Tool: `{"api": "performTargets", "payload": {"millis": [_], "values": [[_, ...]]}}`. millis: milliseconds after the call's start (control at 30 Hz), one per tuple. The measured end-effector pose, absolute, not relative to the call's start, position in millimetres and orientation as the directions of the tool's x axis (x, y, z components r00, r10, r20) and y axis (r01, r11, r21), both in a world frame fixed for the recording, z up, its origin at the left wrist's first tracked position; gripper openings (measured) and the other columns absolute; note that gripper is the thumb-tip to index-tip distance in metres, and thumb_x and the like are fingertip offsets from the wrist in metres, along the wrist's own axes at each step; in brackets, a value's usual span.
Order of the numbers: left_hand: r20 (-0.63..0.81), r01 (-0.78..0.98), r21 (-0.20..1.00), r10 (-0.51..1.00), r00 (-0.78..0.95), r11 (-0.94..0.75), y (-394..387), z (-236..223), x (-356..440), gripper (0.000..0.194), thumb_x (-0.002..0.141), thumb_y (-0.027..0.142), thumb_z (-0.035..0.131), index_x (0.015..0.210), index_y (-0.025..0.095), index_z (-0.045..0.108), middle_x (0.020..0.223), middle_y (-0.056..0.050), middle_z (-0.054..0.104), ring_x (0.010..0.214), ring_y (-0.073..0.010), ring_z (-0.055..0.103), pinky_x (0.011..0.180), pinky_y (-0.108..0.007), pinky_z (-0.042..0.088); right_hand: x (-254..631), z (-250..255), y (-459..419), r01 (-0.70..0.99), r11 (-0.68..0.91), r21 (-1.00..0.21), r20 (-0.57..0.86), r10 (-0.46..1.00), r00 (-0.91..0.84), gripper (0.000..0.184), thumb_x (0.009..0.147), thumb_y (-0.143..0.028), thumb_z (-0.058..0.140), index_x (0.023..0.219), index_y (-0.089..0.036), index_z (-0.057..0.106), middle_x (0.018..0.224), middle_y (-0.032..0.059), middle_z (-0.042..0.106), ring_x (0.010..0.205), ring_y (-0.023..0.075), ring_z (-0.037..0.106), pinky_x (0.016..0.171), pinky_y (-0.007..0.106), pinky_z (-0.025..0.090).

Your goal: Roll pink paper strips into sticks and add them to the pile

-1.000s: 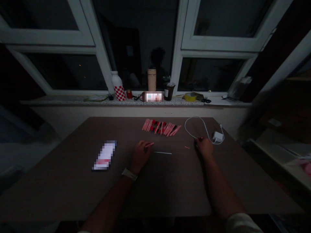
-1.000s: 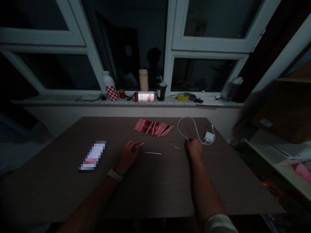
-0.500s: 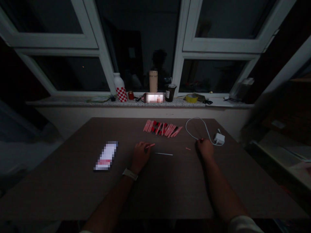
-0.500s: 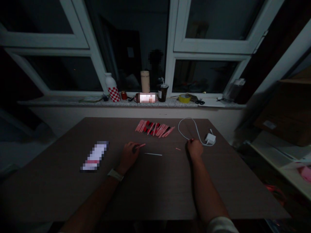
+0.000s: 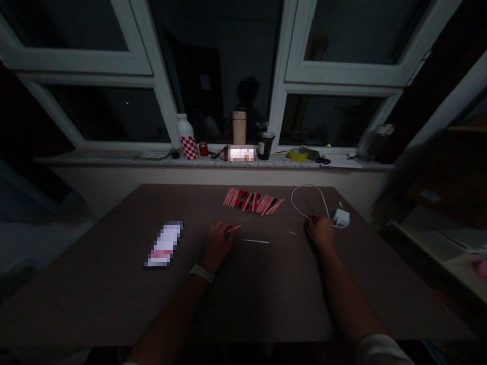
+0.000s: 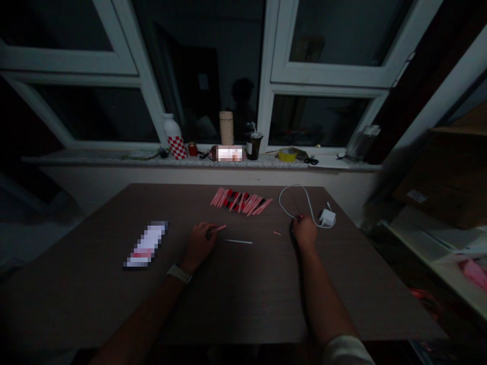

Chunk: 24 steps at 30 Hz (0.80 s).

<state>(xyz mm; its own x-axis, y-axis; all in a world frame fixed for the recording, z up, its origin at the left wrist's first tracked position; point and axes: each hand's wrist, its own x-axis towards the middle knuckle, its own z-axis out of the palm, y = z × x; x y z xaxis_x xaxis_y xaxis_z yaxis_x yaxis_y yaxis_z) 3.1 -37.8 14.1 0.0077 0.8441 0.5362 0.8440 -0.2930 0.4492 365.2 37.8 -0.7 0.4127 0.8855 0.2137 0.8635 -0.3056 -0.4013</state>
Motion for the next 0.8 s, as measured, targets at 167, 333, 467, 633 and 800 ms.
{"api": "performTargets", "payload": {"millis": [167,333,467,633,800], "values": [[0.521,0.841,0.459,0.853,0.006,-0.287,-39,16,3,0.018,0.089,0.030,0.051,0.095,0.022,0.066,0.094,-0.006,0.063,0.089,-0.0220,0.056,0.081,-0.037,0.045,367,-3,43,0.871,-0.326,-0.367,0.191,0.890,0.414,0.035,0.085,-0.041,0.055,0.104,-0.015,0.069,0.093,0.0156,0.070,0.087,0.0269,0.068,0.069,0.030,0.047],[0.514,0.844,0.453,0.858,0.018,-0.289,-38,15,4,0.018,0.089,0.030,0.051,0.097,0.022,0.066,0.095,-0.006,0.062,0.089,-0.0221,0.056,0.081,-0.038,0.044,369,-6,47,0.884,-0.320,-0.342,0.167,0.905,0.392,0.032,0.087,-0.038,0.052,0.103,-0.017,0.070,0.096,0.0160,0.069,0.087,0.0254,0.067,0.069,0.030,0.047],[0.511,0.843,0.449,0.859,0.029,-0.296,-37,13,3,0.018,0.089,0.029,0.051,0.098,0.022,0.065,0.096,-0.006,0.062,0.090,-0.0220,0.056,0.081,-0.038,0.045,370,-7,50,0.884,-0.323,-0.338,0.146,0.910,0.388,0.033,0.089,-0.036,0.051,0.105,-0.014,0.070,0.099,0.0185,0.068,0.090,0.0238,0.066,0.073,0.029,0.046],[0.508,0.847,0.447,0.861,0.023,-0.287,-37,12,2,0.018,0.089,0.029,0.051,0.098,0.022,0.065,0.096,-0.006,0.062,0.091,-0.0227,0.055,0.080,-0.038,0.045,372,-7,50,0.886,-0.299,-0.355,0.213,0.897,0.388,0.034,0.090,-0.036,0.049,0.104,-0.012,0.068,0.101,0.0179,0.067,0.091,0.0241,0.065,0.071,0.028,0.046],[0.500,0.852,0.442,0.866,0.028,-0.282,-37,12,2,0.017,0.087,0.027,0.053,0.099,0.023,0.065,0.097,-0.006,0.062,0.091,-0.0231,0.056,0.080,-0.038,0.045,372,-6,51,0.872,-0.315,-0.376,0.251,0.871,0.423,0.035,0.090,-0.039,0.047,0.100,-0.014,0.069,0.093,0.0160,0.069,0.085,0.0244,0.066,0.068,0.029,0.045]]}}
